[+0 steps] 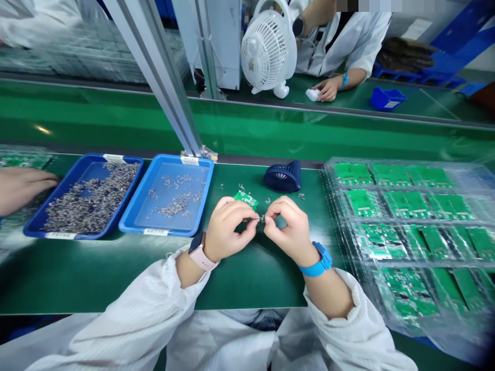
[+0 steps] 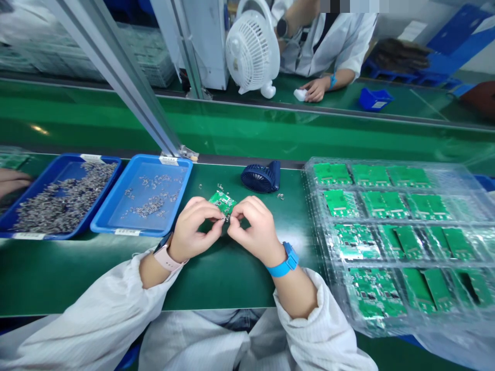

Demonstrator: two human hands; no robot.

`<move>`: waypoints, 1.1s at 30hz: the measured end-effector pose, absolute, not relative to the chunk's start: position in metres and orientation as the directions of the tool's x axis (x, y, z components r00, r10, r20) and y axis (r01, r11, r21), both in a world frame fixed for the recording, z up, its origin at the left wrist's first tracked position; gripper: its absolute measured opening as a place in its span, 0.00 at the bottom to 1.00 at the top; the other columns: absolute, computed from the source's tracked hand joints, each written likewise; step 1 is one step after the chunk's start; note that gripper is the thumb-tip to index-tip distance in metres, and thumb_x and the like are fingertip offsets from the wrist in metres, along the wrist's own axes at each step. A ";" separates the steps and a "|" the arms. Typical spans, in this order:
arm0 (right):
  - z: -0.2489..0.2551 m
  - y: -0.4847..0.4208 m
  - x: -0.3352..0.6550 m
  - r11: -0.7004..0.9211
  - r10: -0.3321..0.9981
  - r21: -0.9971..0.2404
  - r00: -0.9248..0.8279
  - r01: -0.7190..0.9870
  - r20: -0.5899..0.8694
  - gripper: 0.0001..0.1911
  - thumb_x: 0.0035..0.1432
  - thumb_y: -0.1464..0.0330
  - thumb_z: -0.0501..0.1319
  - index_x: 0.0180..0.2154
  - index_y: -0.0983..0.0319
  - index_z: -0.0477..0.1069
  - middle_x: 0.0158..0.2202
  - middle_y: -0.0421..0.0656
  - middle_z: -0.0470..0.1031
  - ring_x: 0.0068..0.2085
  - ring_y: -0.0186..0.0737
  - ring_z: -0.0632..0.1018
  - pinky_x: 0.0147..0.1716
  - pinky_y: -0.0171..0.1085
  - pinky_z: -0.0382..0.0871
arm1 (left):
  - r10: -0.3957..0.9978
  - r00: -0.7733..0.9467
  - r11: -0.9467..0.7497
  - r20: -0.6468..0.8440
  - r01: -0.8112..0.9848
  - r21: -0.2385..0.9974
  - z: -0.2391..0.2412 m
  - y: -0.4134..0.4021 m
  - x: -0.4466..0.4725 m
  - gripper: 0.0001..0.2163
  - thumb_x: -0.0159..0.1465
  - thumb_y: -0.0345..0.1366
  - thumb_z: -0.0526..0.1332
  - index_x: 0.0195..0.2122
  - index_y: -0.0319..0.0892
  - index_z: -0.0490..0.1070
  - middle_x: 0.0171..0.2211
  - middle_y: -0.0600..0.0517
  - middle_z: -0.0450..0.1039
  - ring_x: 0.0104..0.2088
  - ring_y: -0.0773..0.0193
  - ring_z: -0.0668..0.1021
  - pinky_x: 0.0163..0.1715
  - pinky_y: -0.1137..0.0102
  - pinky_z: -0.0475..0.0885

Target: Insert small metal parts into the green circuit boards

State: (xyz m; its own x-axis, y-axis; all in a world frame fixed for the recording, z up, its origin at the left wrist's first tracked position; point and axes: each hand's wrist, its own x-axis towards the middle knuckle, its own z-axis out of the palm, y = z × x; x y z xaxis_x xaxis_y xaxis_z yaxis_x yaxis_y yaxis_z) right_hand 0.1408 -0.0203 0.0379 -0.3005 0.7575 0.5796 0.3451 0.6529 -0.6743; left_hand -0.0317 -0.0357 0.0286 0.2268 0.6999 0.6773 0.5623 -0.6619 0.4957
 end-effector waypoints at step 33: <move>0.039 -0.018 0.145 0.754 0.655 -0.544 -0.360 0.368 0.664 0.08 0.57 0.77 0.59 0.32 0.58 0.65 0.28 0.39 0.70 0.31 0.36 0.71 0.32 0.39 0.66 | 0.860 0.452 -0.242 0.236 -0.044 0.969 0.026 -0.029 -0.033 0.12 0.69 0.41 0.54 0.33 0.40 0.71 0.33 0.49 0.71 0.36 0.63 0.73 0.40 0.68 0.68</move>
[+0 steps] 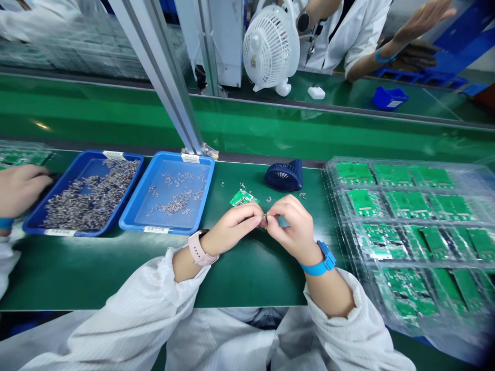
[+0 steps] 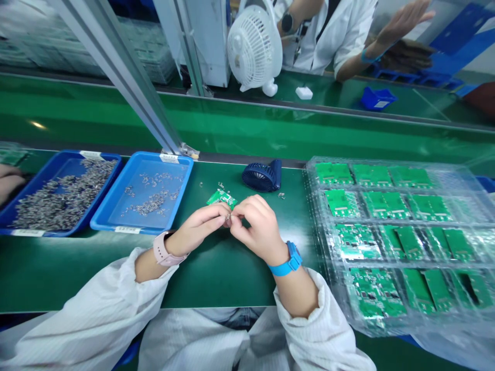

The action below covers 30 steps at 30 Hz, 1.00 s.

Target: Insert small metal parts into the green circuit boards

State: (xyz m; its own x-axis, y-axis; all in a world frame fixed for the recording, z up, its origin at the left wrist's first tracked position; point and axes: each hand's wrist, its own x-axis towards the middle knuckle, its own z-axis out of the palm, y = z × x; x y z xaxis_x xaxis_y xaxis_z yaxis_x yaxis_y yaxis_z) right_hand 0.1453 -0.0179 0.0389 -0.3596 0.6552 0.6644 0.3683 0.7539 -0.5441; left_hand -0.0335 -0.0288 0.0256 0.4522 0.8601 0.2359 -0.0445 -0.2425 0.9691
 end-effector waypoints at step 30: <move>0.032 -0.018 0.147 0.845 0.525 -0.380 -0.449 0.375 0.723 0.10 0.56 0.78 0.59 0.35 0.57 0.65 0.29 0.39 0.71 0.31 0.38 0.72 0.32 0.40 0.67 | 0.877 0.476 0.206 -0.060 -0.261 0.943 0.028 -0.028 -0.031 0.13 0.62 0.41 0.60 0.23 0.40 0.67 0.22 0.54 0.65 0.26 0.67 0.66 0.32 0.69 0.63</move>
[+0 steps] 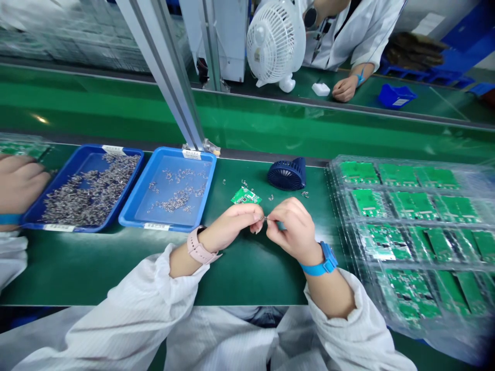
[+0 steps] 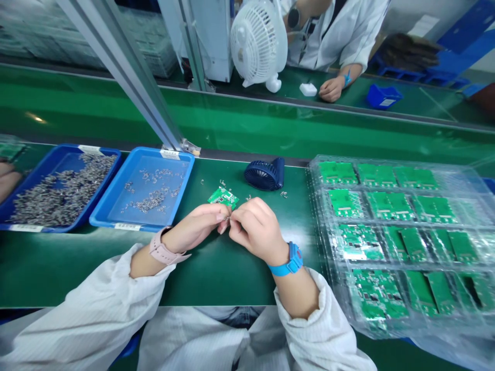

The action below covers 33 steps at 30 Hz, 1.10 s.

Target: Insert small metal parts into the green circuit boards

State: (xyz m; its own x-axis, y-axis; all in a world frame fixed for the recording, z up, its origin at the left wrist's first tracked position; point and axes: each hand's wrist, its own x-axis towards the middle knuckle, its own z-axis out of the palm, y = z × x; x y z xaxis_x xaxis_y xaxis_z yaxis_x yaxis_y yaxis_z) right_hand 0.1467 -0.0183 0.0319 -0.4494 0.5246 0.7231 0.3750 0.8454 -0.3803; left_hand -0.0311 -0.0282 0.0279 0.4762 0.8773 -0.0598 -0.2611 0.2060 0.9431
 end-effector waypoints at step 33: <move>0.028 -0.023 0.140 0.791 0.594 -0.437 -0.366 0.427 0.716 0.09 0.52 0.77 0.58 0.32 0.57 0.65 0.27 0.39 0.71 0.29 0.39 0.71 0.30 0.40 0.65 | 0.924 0.372 -0.079 0.093 -0.054 0.995 0.025 -0.028 -0.032 0.14 0.66 0.43 0.55 0.27 0.41 0.66 0.26 0.53 0.66 0.29 0.66 0.68 0.33 0.69 0.66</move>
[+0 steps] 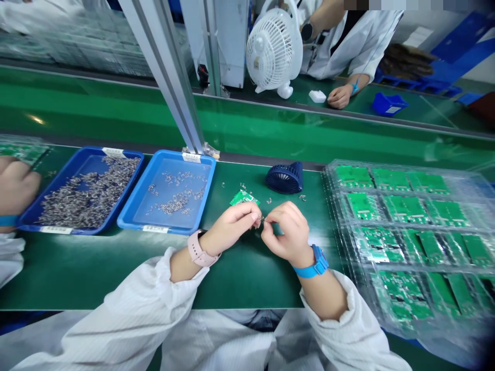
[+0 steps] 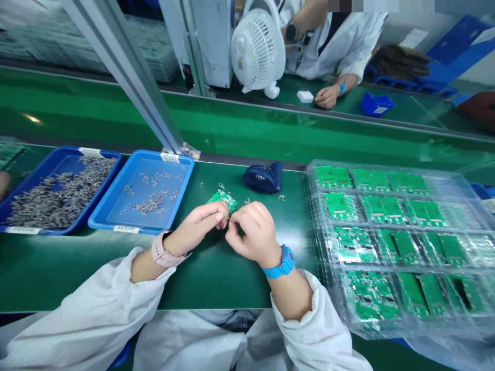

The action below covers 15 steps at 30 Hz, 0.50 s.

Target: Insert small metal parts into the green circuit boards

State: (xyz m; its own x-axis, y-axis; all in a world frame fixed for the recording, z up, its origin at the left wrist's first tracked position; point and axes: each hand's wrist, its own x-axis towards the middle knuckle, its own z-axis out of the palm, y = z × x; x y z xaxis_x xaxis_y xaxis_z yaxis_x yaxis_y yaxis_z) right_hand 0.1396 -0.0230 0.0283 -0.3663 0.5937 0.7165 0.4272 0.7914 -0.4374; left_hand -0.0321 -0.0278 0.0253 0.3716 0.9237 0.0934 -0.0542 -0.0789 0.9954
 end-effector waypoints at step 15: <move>0.035 -0.024 0.140 0.632 0.774 -0.710 -0.199 0.312 0.601 0.09 0.60 0.75 0.57 0.41 0.59 0.72 0.33 0.43 0.73 0.35 0.40 0.73 0.34 0.40 0.69 | 0.932 0.233 -0.309 0.276 0.118 0.944 0.031 -0.031 -0.031 0.12 0.68 0.36 0.53 0.28 0.41 0.67 0.29 0.52 0.67 0.33 0.63 0.71 0.38 0.67 0.66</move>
